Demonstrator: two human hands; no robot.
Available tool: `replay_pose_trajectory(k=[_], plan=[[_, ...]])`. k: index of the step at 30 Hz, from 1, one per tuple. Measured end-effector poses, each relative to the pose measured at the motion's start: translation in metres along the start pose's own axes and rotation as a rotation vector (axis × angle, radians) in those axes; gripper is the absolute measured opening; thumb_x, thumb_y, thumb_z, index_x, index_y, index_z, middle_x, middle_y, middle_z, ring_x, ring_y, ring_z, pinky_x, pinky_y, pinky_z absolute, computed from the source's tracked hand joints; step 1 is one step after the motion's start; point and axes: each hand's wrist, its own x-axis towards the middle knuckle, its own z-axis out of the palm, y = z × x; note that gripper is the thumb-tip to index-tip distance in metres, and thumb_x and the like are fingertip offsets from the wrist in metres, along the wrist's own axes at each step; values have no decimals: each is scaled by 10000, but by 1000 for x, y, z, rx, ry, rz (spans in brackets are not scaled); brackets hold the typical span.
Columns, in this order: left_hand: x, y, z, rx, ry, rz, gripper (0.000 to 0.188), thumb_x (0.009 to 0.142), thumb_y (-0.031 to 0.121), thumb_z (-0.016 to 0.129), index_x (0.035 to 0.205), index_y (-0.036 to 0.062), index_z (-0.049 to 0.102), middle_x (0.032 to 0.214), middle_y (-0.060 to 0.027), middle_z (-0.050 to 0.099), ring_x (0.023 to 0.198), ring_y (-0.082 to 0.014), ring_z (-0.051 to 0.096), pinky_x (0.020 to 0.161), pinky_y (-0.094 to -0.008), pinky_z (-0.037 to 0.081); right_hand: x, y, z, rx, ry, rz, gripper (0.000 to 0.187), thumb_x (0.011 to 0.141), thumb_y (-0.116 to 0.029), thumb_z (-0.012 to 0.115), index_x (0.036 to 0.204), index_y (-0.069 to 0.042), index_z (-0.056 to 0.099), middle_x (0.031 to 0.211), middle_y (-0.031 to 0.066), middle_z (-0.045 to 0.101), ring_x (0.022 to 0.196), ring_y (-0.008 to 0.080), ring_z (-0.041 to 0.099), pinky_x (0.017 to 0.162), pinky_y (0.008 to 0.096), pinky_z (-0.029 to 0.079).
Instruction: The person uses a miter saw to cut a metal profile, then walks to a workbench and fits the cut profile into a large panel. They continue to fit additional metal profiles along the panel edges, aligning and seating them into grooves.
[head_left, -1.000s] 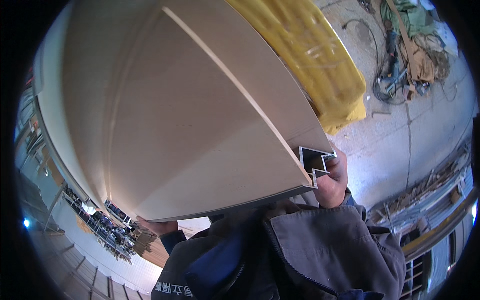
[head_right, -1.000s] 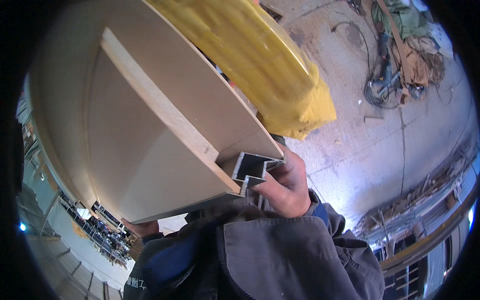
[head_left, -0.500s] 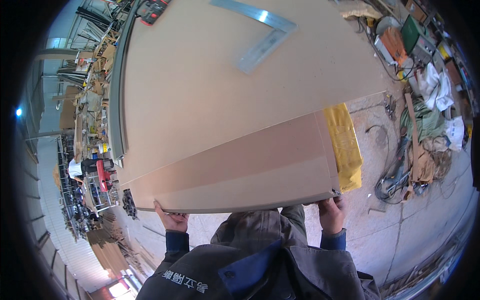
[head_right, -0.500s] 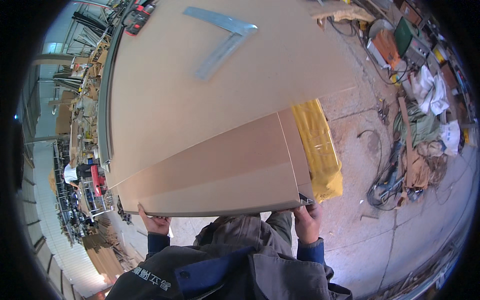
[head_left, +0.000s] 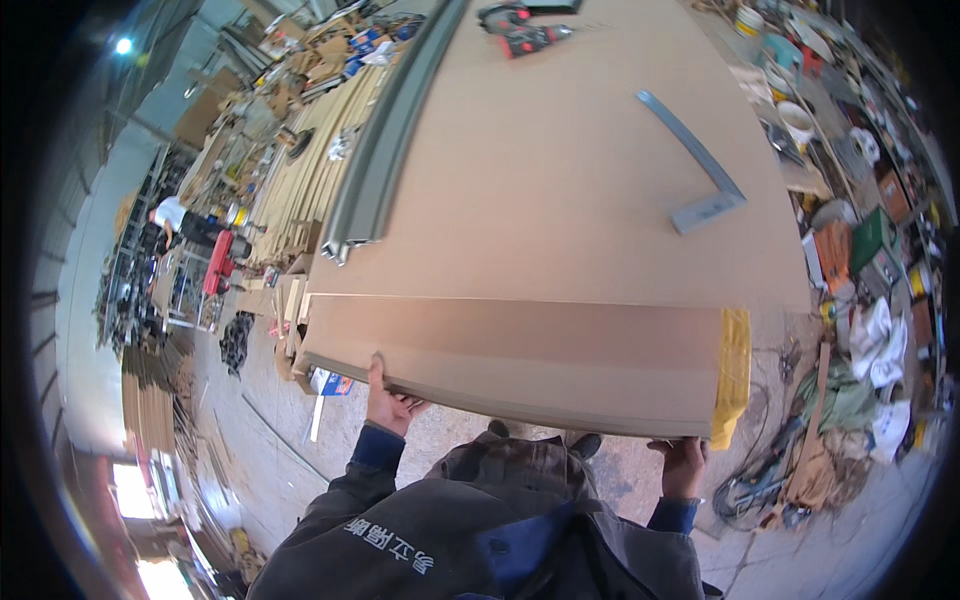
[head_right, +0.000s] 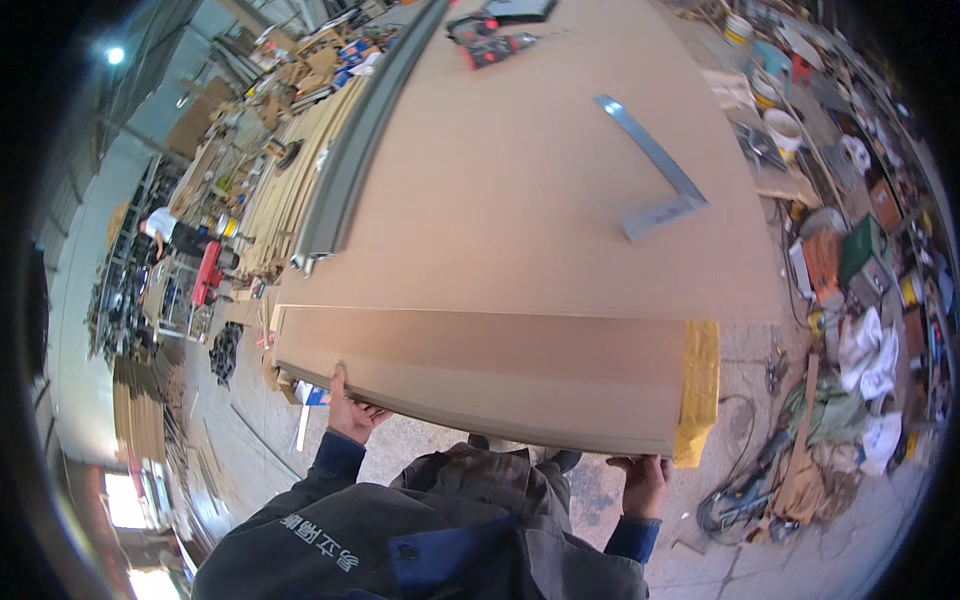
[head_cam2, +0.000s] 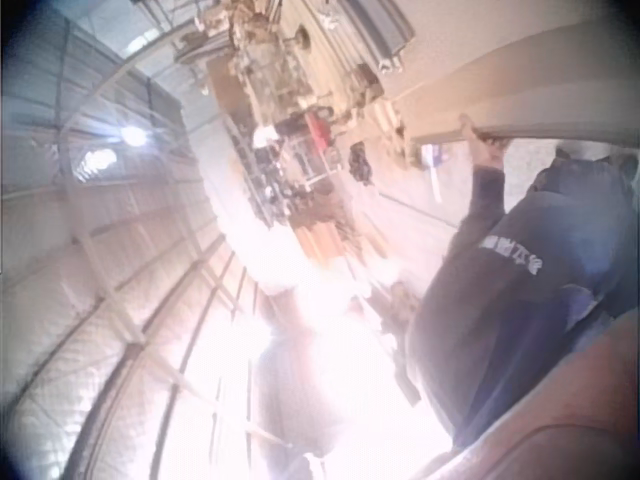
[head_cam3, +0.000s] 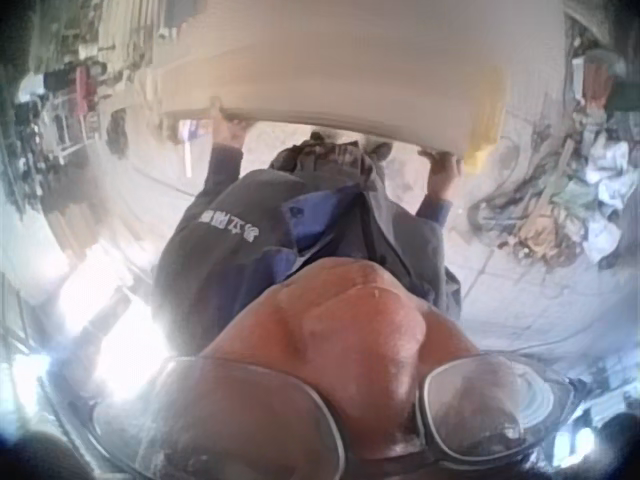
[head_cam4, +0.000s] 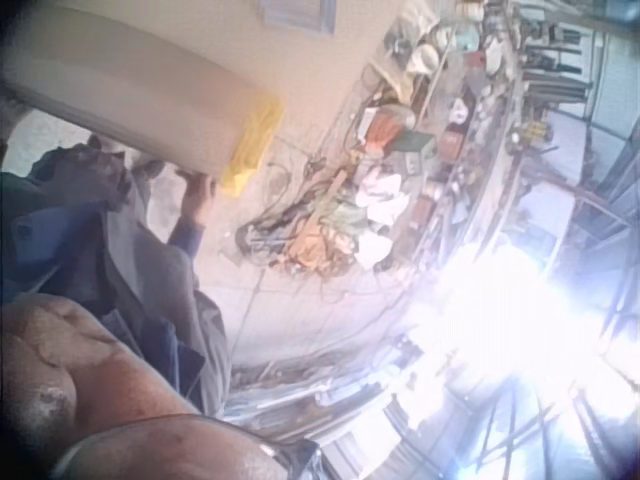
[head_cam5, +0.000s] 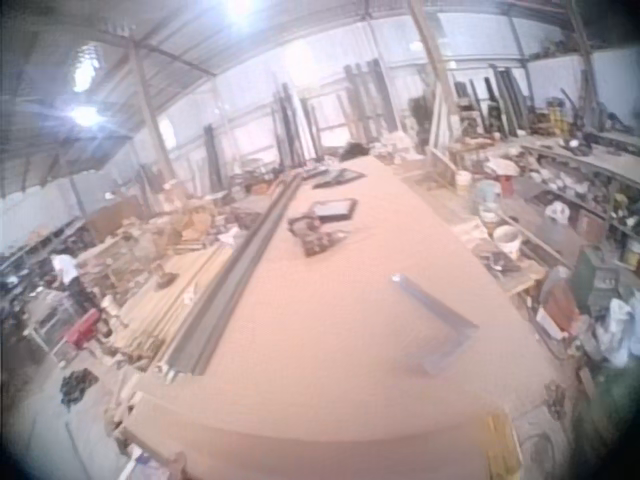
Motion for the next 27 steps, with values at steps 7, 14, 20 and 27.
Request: replay_pose_trajectory(k=[7, 14, 20, 27], plan=[[7, 1, -11, -10, -44, -51, 1073, 777, 821, 510, 1479, 41, 288, 1414, -230, 428, 1272, -372, 476, 1056, -532, 392, 0, -1, 0, -80, 1, -50, 279, 1011, -314, 496, 1188, -109, 563, 1037, 80, 667, 888, 238, 670, 655, 418, 601], [8, 3, -25, -73, -114, -74, 943, 837, 751, 519, 1432, 36, 358, 1338, -214, 502, 1184, -341, 540, 999, -522, 446, 4, 2, -12, -152, -5, 2, 343, 1017, -381, 468, 1208, -120, 583, 1046, 79, 678, 878, 229, 673, 665, 396, 597], [10, 10, -47, -109, -257, -177, 852, 855, 695, 564, 1390, 51, 406, 1281, -184, 546, 1135, -319, 575, 956, -492, 481, 6, 2, -10, -285, 105, -7, 439, 993, -517, 458, 1211, -156, 582, 1047, 64, 692, 848, 205, 678, 639, 317, 556], [18, 18, -91, -164, -564, -246, 568, 959, 525, 547, 1264, 46, 521, 1136, -128, 621, 1033, -252, 639, 898, -385, 521, -9, 16, 12, -353, 312, -31, 453, 969, -549, 505, 1096, -118, 564, 982, 68, 680, 803, 216, 643, 671, 345, 516]])
